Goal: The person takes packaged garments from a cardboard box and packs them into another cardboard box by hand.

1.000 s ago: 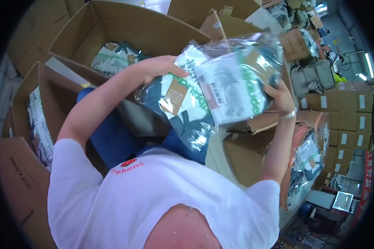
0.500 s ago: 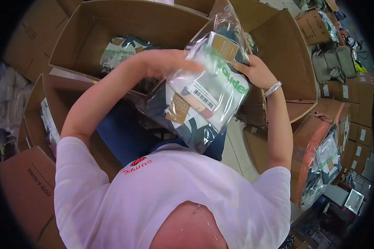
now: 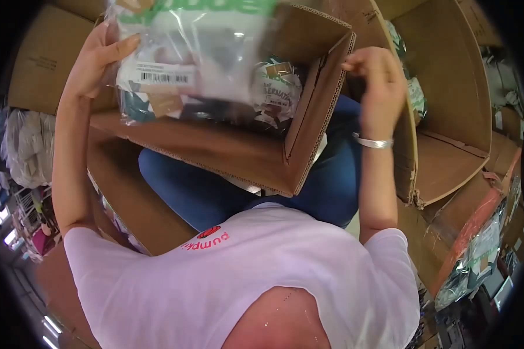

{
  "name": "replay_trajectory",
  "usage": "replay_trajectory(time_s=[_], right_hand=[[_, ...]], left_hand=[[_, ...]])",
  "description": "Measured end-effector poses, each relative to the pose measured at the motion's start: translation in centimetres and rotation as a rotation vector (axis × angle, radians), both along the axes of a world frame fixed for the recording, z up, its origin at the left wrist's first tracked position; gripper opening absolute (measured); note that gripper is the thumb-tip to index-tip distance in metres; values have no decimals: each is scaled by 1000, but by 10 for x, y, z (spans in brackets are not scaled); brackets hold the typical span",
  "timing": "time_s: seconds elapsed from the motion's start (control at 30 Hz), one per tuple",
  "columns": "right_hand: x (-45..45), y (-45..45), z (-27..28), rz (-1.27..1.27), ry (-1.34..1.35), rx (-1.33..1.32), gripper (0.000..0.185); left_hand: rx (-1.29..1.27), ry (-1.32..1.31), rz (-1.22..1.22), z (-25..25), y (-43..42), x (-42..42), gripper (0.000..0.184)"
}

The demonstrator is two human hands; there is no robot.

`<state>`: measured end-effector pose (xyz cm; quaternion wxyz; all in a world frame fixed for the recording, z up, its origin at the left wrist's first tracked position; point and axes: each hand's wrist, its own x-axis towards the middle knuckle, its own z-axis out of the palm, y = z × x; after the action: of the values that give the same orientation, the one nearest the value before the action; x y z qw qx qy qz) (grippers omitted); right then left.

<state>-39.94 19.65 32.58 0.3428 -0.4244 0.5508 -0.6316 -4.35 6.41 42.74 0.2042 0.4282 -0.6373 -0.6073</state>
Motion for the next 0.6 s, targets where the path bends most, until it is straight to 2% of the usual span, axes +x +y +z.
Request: replay_trajectory(time_s=[0.07,0.13,0.2,0.23,0.27,0.3,0.37,0.4,0.43,0.47,0.53,0.57,0.6], right_hand=[[5,-11,-29,-61,369,-78,13],[-1,-7,-22,50,192,-75,13],[-10,-10,-22,83,17,12,14],[-11,-11,-19,77,18,22,14],[-10,-13,-17,90,-8,45,14],[-10,-13,-16,101,-33,69,14],[-9,-14,-17,97,-14,80,14],[-8,-15,-17,95,3,76,15],[-6,-16,-16,81,-27,82,14],[-7,-18,-17,73,-22,75,14],[-8,-20,-19,55,149,101,12],[-8,-21,-20,56,139,79,11],[-7,-20,-19,65,134,89,11]], left_hand=[[78,-109,102,-42,-33,31,46],[270,-291,0,-83,-51,44,41],[485,-9,72,-153,-45,34,40],[696,68,85,-200,-48,43,40],[718,149,97,-200,-29,5,39],[802,55,40,-243,-32,3,39],[842,-222,-77,-306,-30,-20,31],[763,-59,11,-341,-13,-39,34],[729,-116,-168,-402,-18,-35,43],[570,-88,-139,-431,-4,-45,49],[445,-190,142,-451,19,-64,55],[454,-187,150,-448,19,-64,55],[404,-335,42,-442,18,-57,59]])
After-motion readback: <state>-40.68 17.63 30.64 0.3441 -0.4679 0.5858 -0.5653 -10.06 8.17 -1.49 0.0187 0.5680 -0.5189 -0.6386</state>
